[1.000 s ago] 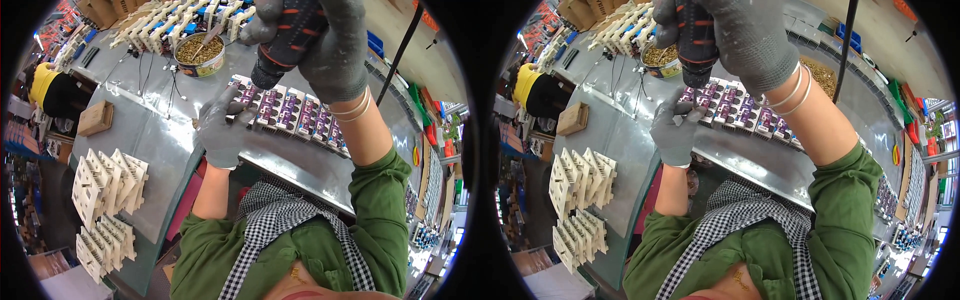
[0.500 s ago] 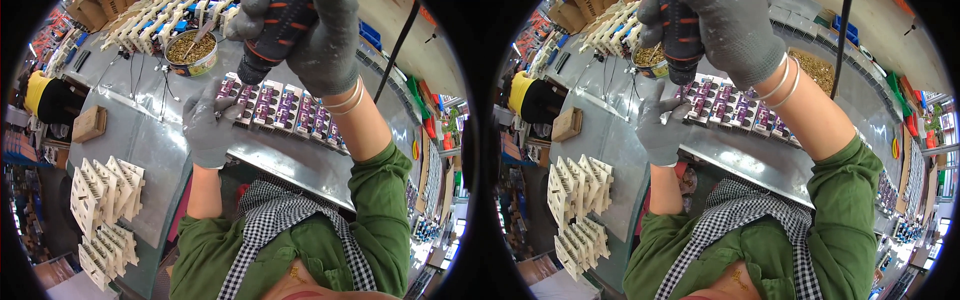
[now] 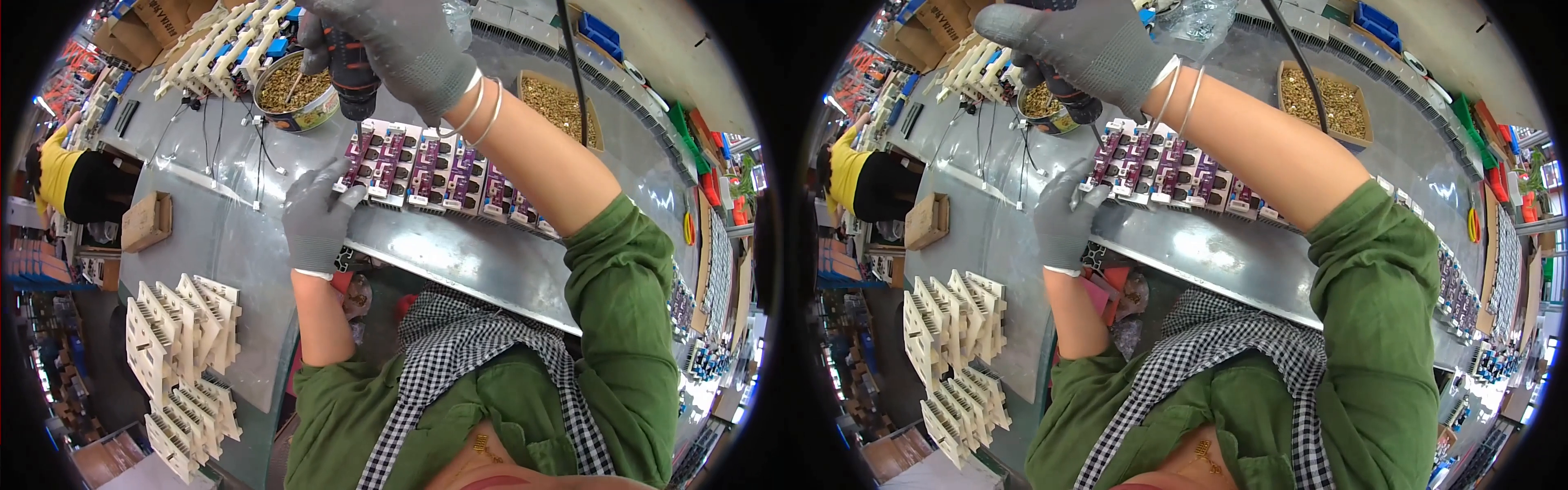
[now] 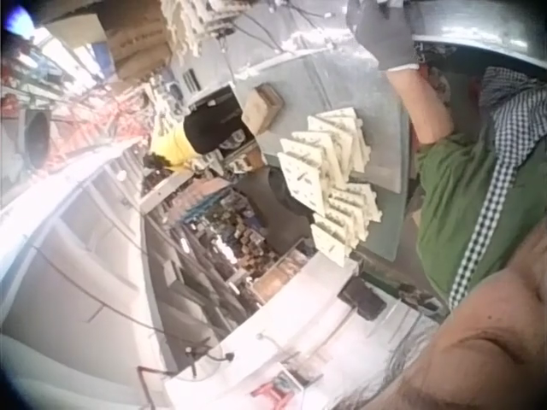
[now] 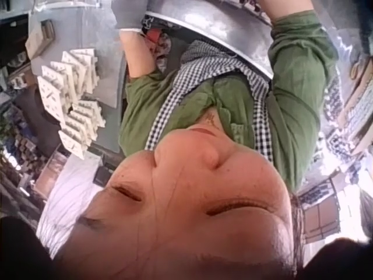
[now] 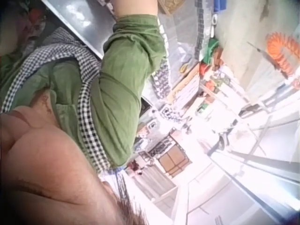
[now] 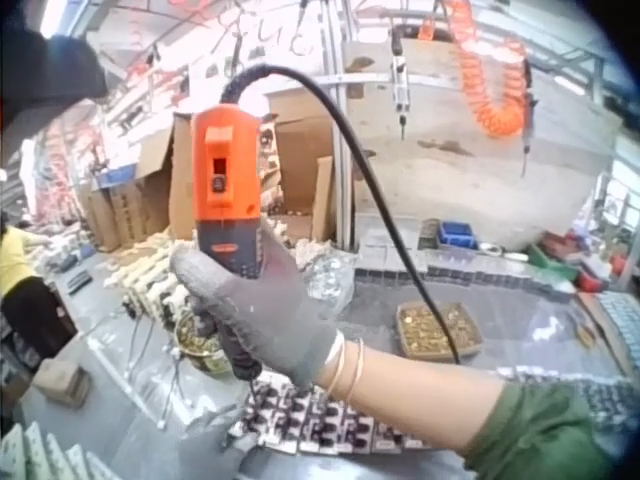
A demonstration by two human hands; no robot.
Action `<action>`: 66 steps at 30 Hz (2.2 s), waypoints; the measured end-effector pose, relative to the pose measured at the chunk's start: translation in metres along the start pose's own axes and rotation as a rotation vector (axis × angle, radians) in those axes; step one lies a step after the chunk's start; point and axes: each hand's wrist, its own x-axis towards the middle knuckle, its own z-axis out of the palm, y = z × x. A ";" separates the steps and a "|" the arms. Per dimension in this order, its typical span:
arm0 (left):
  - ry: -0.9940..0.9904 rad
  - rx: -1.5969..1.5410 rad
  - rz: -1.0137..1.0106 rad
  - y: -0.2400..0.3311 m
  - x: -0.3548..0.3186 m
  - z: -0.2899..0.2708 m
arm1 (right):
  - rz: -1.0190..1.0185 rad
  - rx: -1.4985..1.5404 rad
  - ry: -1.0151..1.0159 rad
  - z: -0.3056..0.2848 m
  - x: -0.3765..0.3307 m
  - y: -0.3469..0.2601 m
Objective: Assembling electronic components by drilling small screws into them and placing them in a tray.
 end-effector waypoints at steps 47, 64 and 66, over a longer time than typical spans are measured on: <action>-0.020 0.045 -0.128 0.023 0.009 -0.011 | 0.054 0.012 -0.017 -0.028 -0.003 -0.040; -0.577 0.557 0.657 0.196 0.165 0.230 | -0.003 -0.351 0.453 -0.195 -0.092 -0.142; -0.509 0.470 0.680 0.203 0.168 0.228 | 0.027 -0.355 0.430 -0.198 -0.097 -0.149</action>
